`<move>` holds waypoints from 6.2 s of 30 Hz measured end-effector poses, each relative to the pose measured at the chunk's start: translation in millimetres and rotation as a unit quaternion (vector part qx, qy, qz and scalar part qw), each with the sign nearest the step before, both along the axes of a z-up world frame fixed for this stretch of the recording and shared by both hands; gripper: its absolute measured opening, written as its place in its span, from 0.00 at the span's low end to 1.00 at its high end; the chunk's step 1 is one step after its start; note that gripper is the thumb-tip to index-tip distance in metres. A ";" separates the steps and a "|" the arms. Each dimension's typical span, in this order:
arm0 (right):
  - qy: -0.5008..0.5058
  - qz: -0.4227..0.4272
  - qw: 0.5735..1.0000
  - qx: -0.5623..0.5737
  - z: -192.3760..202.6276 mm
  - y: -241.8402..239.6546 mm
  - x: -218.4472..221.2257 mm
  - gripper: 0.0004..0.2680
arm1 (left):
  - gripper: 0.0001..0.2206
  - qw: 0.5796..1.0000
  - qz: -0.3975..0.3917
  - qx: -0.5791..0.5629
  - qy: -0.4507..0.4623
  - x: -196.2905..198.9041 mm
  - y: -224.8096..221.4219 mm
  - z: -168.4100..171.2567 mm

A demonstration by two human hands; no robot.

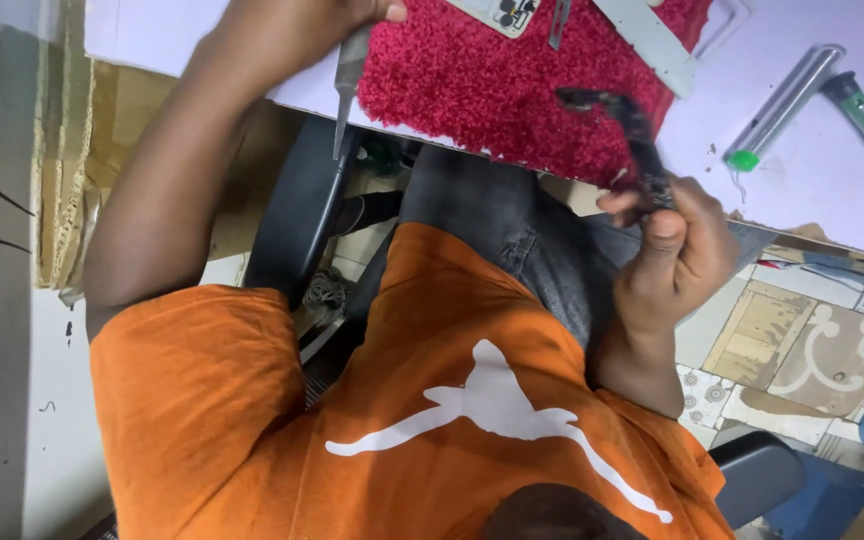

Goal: Reassembling a mobile phone by installing the motherboard and connecting internal ribbon cables and components.

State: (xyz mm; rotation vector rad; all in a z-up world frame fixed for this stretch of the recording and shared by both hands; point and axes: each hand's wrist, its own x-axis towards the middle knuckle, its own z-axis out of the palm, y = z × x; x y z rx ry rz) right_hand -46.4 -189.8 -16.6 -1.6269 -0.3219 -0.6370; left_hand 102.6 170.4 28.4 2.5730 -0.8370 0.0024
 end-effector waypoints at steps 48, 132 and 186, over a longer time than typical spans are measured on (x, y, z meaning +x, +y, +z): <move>-0.028 -0.014 0.947 -0.321 58.6 -5.6 15.6 0.14 | 0.22 0.886 -0.113 0.034 -0.448 -101.9 -74.3 -57.2; 0.124 -0.006 0.888 -0.442 63.6 18.7 26.0 0.38 | 0.09 0.894 -0.129 0.022 -0.430 -96.5 -50.9 -50.5; -0.085 -0.019 0.890 -0.447 62.4 25.4 7.5 0.05 | 0.14 0.879 -0.088 -0.038 -0.466 -99.3 -49.3 -64.6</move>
